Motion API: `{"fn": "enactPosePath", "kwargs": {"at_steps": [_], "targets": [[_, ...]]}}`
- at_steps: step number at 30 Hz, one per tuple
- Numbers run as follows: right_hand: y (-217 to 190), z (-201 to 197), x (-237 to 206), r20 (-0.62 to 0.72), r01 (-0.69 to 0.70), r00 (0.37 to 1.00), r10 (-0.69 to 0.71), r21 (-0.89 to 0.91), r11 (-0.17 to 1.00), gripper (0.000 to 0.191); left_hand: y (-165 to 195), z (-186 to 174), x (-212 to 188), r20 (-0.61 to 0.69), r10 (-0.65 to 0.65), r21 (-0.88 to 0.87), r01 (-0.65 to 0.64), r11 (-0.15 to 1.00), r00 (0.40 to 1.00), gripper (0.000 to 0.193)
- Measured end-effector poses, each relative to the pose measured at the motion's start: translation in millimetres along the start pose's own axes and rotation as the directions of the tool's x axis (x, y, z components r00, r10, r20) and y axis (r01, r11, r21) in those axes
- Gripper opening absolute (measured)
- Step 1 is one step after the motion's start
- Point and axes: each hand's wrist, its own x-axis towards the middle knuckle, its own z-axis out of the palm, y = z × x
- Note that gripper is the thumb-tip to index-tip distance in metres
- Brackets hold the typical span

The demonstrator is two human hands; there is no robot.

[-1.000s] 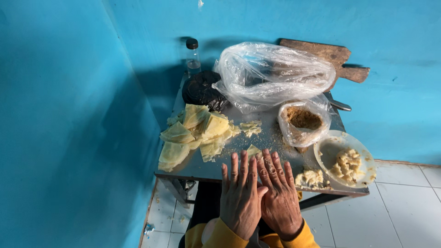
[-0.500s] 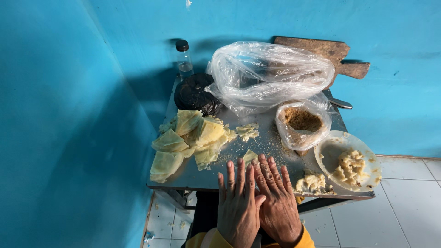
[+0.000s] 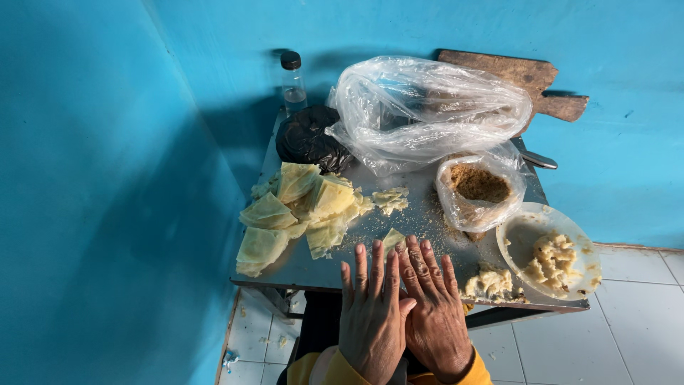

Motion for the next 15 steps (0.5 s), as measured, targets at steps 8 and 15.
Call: {"fn": "enactPosePath", "kwargs": {"at_steps": [8, 15], "targets": [[2.8, 2.0, 1.1, 0.004, -0.017, 1.000, 0.017, 0.001, 1.000, 0.062, 0.6, 2.2, 2.4, -0.005, -0.028, -0.019, 0.027, 0.999, 1.000, 0.083], [2.5, 4.1, -0.1, 0.017, -0.017, 1.000, 0.017, 0.001, 1.000, 0.062, 1.3, 2.9, -0.2, 0.006, -0.044, -0.025, 0.044, 0.999, 0.999, 0.085]]}}
